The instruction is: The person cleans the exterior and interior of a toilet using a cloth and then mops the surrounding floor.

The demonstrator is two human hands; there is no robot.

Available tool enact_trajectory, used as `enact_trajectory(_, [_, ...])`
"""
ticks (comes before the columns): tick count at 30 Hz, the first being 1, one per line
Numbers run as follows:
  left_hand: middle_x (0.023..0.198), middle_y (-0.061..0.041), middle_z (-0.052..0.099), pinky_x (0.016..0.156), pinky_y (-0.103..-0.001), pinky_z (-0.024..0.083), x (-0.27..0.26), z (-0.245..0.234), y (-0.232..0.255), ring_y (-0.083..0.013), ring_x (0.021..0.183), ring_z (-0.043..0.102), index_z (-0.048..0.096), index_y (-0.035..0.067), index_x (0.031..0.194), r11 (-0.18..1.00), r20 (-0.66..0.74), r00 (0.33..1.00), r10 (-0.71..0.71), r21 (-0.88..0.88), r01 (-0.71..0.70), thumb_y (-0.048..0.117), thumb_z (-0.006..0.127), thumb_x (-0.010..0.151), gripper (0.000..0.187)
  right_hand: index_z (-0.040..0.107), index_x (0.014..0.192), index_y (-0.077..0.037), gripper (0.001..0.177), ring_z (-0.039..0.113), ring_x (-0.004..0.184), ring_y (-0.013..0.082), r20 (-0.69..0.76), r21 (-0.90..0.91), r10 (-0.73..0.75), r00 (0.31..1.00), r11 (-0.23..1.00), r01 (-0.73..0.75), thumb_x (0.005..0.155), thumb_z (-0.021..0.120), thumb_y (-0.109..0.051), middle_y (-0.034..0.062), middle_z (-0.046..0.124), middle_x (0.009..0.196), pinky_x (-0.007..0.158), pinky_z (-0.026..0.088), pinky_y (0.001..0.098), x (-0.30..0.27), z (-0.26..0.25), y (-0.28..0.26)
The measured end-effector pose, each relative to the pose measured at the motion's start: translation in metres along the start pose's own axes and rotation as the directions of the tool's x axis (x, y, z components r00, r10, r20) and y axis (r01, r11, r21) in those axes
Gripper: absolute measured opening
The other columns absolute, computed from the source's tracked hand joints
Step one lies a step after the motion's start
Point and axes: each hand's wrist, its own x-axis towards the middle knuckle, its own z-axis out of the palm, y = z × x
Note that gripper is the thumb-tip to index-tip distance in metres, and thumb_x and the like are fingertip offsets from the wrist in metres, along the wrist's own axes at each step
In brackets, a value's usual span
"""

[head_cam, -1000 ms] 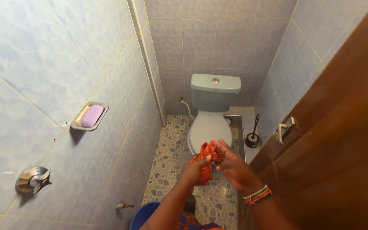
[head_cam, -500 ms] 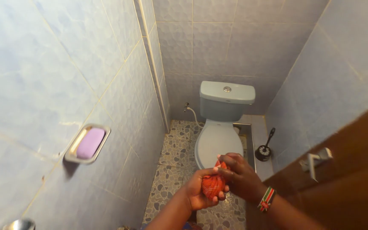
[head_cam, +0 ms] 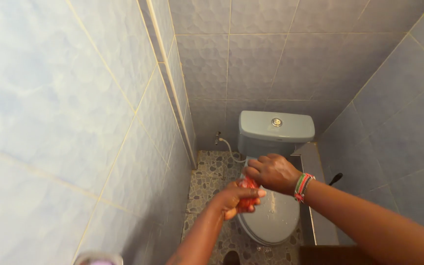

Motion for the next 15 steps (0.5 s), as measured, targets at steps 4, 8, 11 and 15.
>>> enact_trajectory(4, [0.09,-0.012,0.068,0.05,-0.026,0.053,0.051,-0.023,0.04,-0.0154,0.07,0.066,0.061,0.0,0.118,0.954,-0.073,0.995,0.067,0.298,-0.043,0.015,0.091,0.077,0.052,0.064,0.103,-0.015,0.032,0.07,0.071,0.0209,-0.099,0.011,-0.02,0.995,1.0,0.021,0.074,0.072,-0.022,0.0024,0.07,0.102,0.06,0.057,0.0352,0.044,0.014,0.035])
enact_trajectory(8, [0.099,-0.019,0.071,0.068,-0.041,0.056,0.093,-0.044,0.063,-0.0303,0.084,0.07,0.033,0.001,0.144,0.626,-0.195,0.88,0.432,0.768,-0.137,0.018,0.085,0.068,0.094,0.062,0.119,-0.015,0.039,0.073,0.074,0.0236,0.248,-0.061,0.124,0.961,0.992,-0.113,0.081,0.073,-0.018,0.0058,0.07,0.094,0.056,0.058,0.0372,0.083,0.028,0.053])
enact_trajectory(11, [0.105,-0.024,0.072,0.085,-0.048,0.056,0.108,-0.05,0.085,-0.0408,0.096,0.069,0.02,0.002,0.157,0.376,-0.204,0.817,0.54,0.926,-0.018,0.028,0.072,0.079,0.097,0.064,0.117,-0.016,0.037,0.074,0.078,0.0261,0.373,-0.021,0.23,0.899,0.971,-0.239,0.081,0.072,-0.015,0.0071,0.073,0.092,0.06,0.058,0.0405,0.11,0.039,0.068])
enact_trajectory(15, [0.104,-0.026,0.073,0.088,-0.051,0.056,0.115,-0.053,0.127,-0.0437,0.097,0.071,0.008,0.004,0.164,0.196,-0.259,0.877,0.405,0.961,0.193,0.032,0.048,0.098,0.082,0.071,0.106,-0.016,0.021,0.074,0.084,0.0301,0.421,0.011,0.332,0.844,0.929,-0.371,0.085,0.071,-0.018,0.0095,0.076,0.088,0.072,0.058,0.0452,0.141,0.056,0.088])
